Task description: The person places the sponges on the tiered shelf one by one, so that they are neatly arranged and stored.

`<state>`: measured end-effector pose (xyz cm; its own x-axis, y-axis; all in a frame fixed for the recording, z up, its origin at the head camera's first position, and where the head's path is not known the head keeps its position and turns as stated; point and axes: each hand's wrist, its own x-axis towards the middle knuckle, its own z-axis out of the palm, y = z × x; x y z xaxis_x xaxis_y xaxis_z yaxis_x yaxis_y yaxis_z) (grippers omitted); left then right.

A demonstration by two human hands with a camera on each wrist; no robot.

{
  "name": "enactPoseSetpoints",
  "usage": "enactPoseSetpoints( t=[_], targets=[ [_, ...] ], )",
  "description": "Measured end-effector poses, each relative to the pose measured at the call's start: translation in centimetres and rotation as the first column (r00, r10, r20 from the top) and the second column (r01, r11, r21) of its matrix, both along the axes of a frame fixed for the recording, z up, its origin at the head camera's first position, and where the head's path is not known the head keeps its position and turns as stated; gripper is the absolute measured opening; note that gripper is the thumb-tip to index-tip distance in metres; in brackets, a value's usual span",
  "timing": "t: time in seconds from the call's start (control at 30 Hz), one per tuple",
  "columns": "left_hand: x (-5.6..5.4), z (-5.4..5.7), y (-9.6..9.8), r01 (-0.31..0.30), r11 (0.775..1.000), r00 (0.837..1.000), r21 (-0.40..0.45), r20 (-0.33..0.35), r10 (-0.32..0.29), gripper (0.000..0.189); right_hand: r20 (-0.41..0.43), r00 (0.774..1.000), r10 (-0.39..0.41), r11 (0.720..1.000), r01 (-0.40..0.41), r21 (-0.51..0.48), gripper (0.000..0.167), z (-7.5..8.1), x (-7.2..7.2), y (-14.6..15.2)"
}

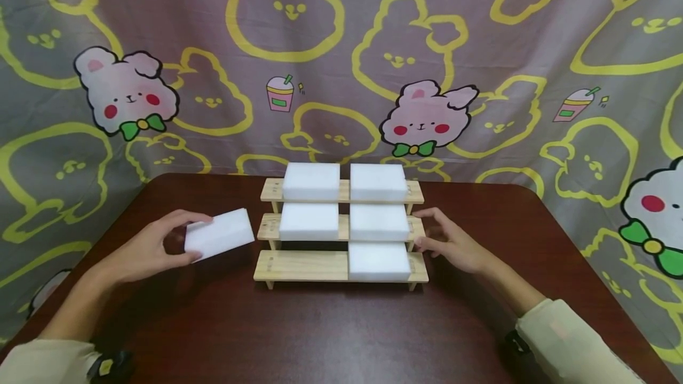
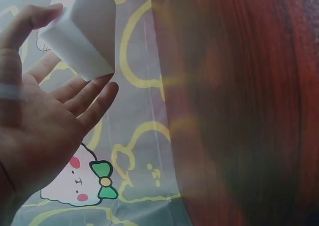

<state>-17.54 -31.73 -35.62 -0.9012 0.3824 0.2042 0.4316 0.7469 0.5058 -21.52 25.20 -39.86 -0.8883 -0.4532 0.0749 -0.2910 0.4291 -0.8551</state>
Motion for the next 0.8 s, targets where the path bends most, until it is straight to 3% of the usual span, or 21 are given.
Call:
enactPoseSetpoints(
  t=[0.17,0.53,0.8],
  targets=[
    [0.2,0.1,0.0,0.014,1.000,0.999,0.022,-0.035,-0.013,0.059,0.004,1.000,-0.001,1.000,0.001,0.003,0.053,0.0,0.0,0.0],
    [0.6,0.6,0.3,0.101,0.992,0.994,0.082,-0.039,-0.098,0.057,0.010,1.000,-0.006,1.000,0.006,0.003,0.053,0.1,0.0,0.0],
    [1.0,1.2,1.1,0.145,0.983,0.989,0.111,-0.005,-0.146,0.056,0.015,1.000,-0.005,1.000,0.005,0.001,0.053,0.1,0.0,0.0]
  ],
)
